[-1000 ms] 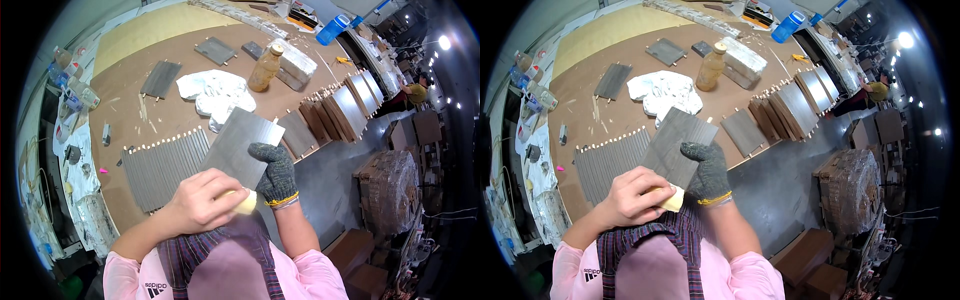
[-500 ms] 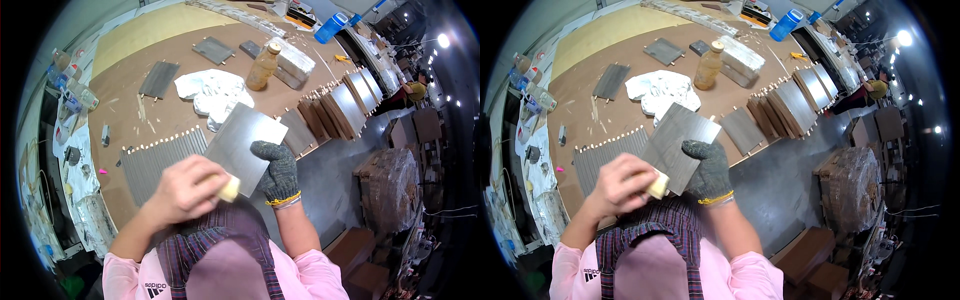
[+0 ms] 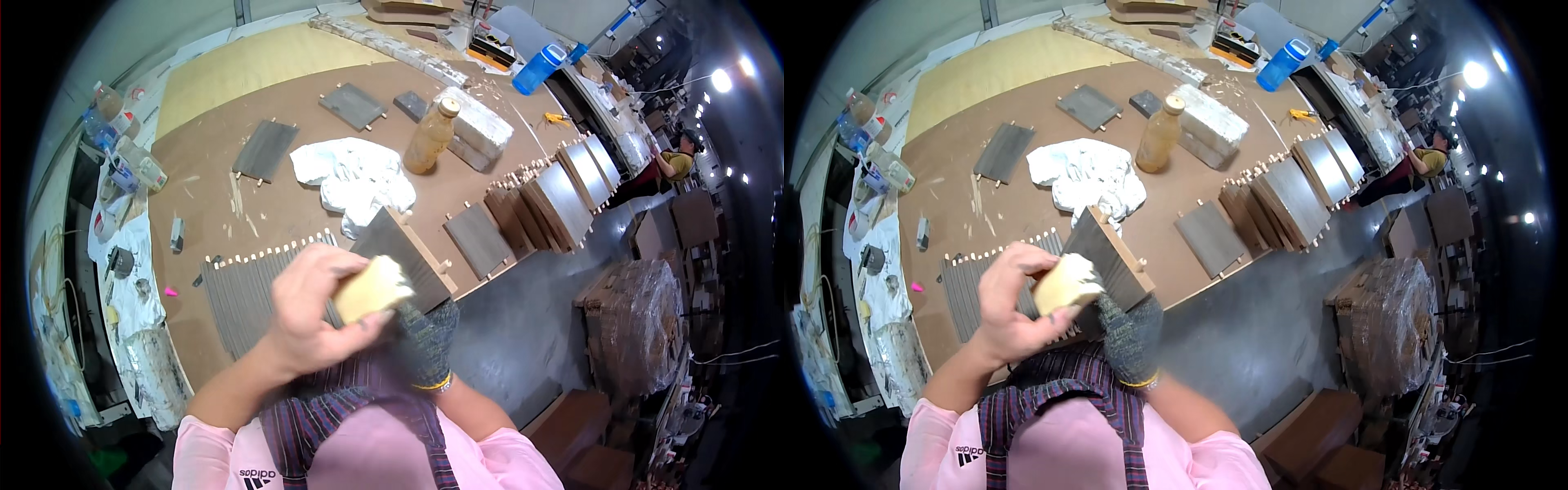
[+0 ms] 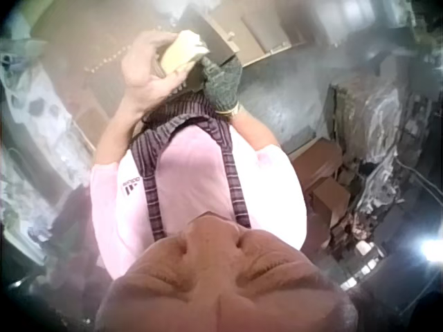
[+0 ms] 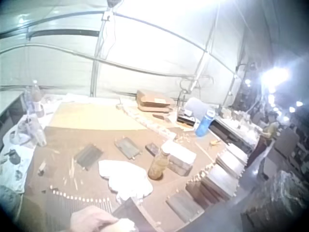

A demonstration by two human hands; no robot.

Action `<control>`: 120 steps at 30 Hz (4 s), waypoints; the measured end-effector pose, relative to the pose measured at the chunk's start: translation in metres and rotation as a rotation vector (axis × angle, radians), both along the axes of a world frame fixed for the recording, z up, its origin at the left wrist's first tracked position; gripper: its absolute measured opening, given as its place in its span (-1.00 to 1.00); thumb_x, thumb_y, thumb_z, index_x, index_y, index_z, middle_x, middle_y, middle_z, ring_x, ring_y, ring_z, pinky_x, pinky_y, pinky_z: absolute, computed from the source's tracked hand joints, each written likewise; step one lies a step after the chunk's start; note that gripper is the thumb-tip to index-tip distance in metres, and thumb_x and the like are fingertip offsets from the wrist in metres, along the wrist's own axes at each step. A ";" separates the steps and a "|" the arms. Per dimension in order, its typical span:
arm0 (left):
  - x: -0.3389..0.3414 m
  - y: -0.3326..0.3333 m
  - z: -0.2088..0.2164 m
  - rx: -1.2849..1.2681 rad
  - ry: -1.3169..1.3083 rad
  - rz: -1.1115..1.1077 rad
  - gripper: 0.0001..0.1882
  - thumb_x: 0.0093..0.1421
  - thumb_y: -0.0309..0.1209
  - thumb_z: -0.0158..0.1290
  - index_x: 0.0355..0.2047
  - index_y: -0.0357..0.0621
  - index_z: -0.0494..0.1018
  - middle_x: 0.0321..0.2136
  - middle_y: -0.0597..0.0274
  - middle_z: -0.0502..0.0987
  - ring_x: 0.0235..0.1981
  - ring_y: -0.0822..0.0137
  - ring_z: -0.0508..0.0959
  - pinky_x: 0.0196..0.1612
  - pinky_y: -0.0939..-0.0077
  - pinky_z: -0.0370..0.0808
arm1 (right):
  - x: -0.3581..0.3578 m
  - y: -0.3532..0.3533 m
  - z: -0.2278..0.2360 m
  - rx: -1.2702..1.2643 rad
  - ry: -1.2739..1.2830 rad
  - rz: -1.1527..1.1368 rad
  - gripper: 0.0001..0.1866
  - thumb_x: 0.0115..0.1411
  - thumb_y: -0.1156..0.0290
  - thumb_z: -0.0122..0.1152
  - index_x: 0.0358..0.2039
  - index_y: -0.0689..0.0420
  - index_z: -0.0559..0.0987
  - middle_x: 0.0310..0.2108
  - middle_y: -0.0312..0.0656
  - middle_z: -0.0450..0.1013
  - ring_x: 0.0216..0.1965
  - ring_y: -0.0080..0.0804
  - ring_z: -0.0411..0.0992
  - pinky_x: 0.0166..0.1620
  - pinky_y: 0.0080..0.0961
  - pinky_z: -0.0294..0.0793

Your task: The person wipes a sponge across the surfaces and edges of wooden panels and then stacks them on the workbench.

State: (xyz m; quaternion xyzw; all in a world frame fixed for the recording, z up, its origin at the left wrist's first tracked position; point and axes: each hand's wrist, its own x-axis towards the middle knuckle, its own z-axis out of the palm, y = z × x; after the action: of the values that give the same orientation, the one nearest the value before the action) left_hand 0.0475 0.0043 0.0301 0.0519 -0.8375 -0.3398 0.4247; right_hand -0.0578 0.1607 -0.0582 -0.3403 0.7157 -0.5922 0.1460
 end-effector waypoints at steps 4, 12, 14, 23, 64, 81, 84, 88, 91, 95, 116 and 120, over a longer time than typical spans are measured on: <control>-0.017 0.019 0.010 -0.072 0.045 -0.054 -0.51 -0.13 -0.39 0.37 -0.19 -0.32 0.47 -0.37 0.01 0.53 -0.43 0.12 0.54 -0.40 0.34 0.50 | 0.014 0.007 -0.010 -0.206 -0.365 0.096 -0.60 0.18 0.42 0.36 0.02 0.25 0.52 -0.10 -0.18 0.55 -0.08 -0.40 0.52 -0.01 -0.41 0.53; -0.027 0.004 -0.006 -0.031 -0.041 0.118 -0.56 -0.13 -0.37 0.36 -0.25 -0.27 0.48 -0.40 0.03 0.52 -0.41 0.02 0.56 -0.34 0.23 0.53 | 0.016 -0.003 -0.017 -0.074 -0.285 -0.165 -0.69 0.17 0.48 0.35 -0.09 0.32 0.59 -0.23 -0.06 0.61 -0.23 -0.34 0.57 -0.14 -0.33 0.56; -0.023 0.013 0.002 -0.070 -0.022 0.030 -0.55 -0.14 -0.36 0.37 -0.26 -0.27 0.48 -0.40 0.03 0.53 -0.42 0.03 0.56 -0.35 0.23 0.53 | 0.015 0.002 -0.043 -0.054 -0.260 -0.035 -0.66 0.17 0.47 0.34 -0.05 0.30 0.57 -0.20 -0.06 0.60 -0.20 -0.32 0.57 -0.11 -0.34 0.55; -0.020 -0.020 -0.008 0.032 -0.057 0.192 -0.60 -0.12 -0.46 0.33 -0.26 -0.31 0.47 -0.37 0.05 0.52 -0.40 0.17 0.56 -0.32 0.39 0.52 | 0.017 0.008 -0.012 0.080 -0.030 0.040 -0.49 0.22 0.48 0.33 0.15 0.35 0.45 -0.09 -0.04 0.58 -0.10 -0.40 0.54 -0.02 -0.40 0.52; -0.019 0.002 -0.053 1.638 0.020 -0.523 -0.56 0.31 -0.31 0.06 0.08 -0.37 0.34 -0.05 0.02 0.53 -0.04 0.25 0.59 0.04 0.07 0.62 | -0.032 0.014 -0.015 -0.596 -1.639 0.422 -0.14 0.30 -0.38 -0.11 0.30 0.11 0.32 0.16 -0.02 0.41 0.04 -0.15 0.47 0.06 -0.18 0.56; -0.015 0.013 -0.087 1.683 -0.036 -0.373 -0.69 0.32 -0.35 0.04 -0.04 -0.33 0.39 -0.12 0.04 0.52 -0.10 0.31 0.58 0.02 0.23 0.62 | -0.022 0.042 -0.034 -0.588 -1.443 0.122 -0.01 0.17 -0.32 0.19 0.37 0.16 0.22 0.32 0.02 0.25 0.24 -0.08 0.32 0.29 -0.09 0.33; -0.016 0.017 -0.073 1.515 -0.099 -0.299 -0.70 0.29 -0.38 0.09 -0.06 -0.33 0.41 -0.13 0.07 0.52 -0.11 0.36 0.57 -0.02 0.38 0.58 | -0.021 0.032 0.016 -0.396 -1.175 0.297 0.14 -0.02 0.05 0.48 0.46 0.12 0.05 0.28 -0.01 0.28 0.19 -0.17 0.37 0.20 -0.28 0.45; -0.014 0.031 -0.036 0.803 -0.124 -0.177 -0.61 0.15 -0.37 0.25 -0.10 -0.32 0.42 -0.19 0.17 0.50 -0.13 0.40 0.54 -0.02 0.49 0.50 | -0.027 0.030 0.020 -0.443 -1.113 0.275 0.34 -0.20 0.30 0.60 0.49 0.16 -0.11 0.30 -0.01 0.24 0.19 -0.20 0.36 0.17 -0.29 0.47; -0.018 0.039 -0.018 0.439 -0.096 -0.189 -0.56 -0.03 -0.38 0.34 -0.19 -0.35 0.45 -0.26 0.07 0.52 -0.22 0.23 0.57 -0.11 0.42 0.51 | -0.030 0.037 0.002 -0.398 -1.031 0.183 0.13 -0.15 0.33 0.62 0.37 0.25 0.11 0.15 -0.04 0.37 0.08 -0.22 0.43 0.08 -0.31 0.53; -0.023 0.042 -0.018 0.282 -0.040 -0.151 -0.55 -0.10 -0.38 0.37 -0.24 -0.35 0.46 -0.31 0.00 0.54 -0.30 0.14 0.58 -0.18 0.39 0.53 | -0.030 0.041 -0.016 -0.322 -0.975 0.133 0.12 -0.15 0.28 0.65 0.35 0.30 0.17 0.08 -0.03 0.44 0.03 -0.23 0.47 0.06 -0.29 0.54; -0.008 -0.004 -0.048 0.522 -0.159 0.038 -0.62 0.01 -0.49 0.29 -0.16 -0.34 0.49 -0.21 0.12 0.56 -0.21 0.34 0.57 -0.07 0.46 0.50 | -0.042 0.015 0.033 -0.625 -1.295 0.413 0.04 0.18 -0.43 -0.04 0.42 0.13 0.12 0.37 0.13 0.12 0.33 0.09 0.21 0.34 0.09 0.22; -0.009 -0.007 -0.037 0.417 -0.208 -0.017 -0.60 -0.02 -0.49 0.31 -0.15 -0.35 0.51 -0.19 0.09 0.56 -0.18 0.28 0.58 -0.04 0.44 0.50 | -0.046 0.019 0.026 -0.085 -0.563 0.333 -0.13 0.25 -0.24 0.05 0.37 0.14 0.23 0.32 0.08 0.23 0.28 0.04 0.27 0.30 0.05 0.30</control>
State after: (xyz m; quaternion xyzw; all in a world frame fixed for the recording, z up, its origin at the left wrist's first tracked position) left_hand 0.0389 -0.0027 -0.0072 0.1664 -0.7889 -0.5018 0.3133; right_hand -0.1042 0.1796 -0.0319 -0.2815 0.5563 -0.6604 0.4185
